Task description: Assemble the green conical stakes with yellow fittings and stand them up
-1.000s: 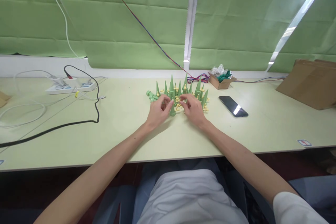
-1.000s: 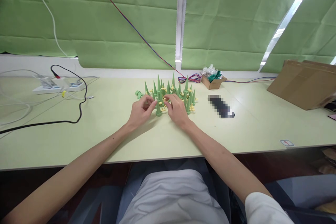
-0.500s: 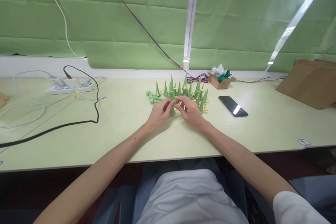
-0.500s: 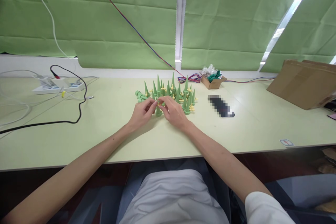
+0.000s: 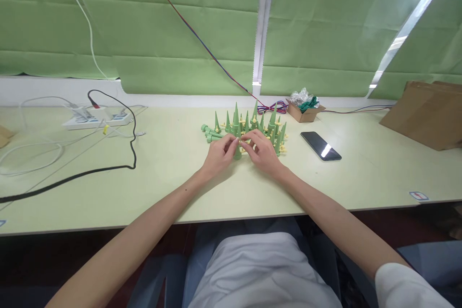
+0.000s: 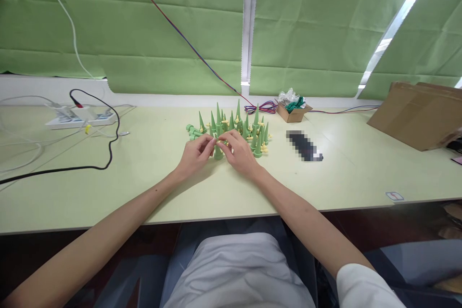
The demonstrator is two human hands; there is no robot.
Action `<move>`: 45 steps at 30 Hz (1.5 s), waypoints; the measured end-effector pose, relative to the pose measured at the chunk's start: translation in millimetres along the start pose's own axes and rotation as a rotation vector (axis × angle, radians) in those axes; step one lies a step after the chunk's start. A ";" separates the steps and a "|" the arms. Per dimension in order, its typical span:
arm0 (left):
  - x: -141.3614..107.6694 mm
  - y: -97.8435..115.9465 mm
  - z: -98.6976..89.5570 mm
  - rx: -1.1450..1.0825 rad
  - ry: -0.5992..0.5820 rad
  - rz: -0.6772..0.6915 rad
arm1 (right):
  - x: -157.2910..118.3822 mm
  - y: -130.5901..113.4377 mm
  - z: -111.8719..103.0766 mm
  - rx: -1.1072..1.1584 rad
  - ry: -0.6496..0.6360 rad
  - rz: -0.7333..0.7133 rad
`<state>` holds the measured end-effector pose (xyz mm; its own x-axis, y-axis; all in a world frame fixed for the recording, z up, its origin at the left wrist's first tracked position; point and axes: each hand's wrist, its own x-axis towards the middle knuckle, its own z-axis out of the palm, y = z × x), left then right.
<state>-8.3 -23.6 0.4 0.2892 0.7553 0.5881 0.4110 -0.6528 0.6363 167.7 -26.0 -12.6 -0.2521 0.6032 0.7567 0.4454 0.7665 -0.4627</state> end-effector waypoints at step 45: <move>1.3 -9.4 2.0 0.107 -0.171 -0.128 | 3.2 6.4 -2.4 -0.086 0.137 0.249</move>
<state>-10.0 -16.4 -5.7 0.3676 0.8362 0.4070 0.5401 -0.5482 0.6385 171.8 -19.7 -12.0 -0.0099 0.7308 0.6826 0.5516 0.5733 -0.6058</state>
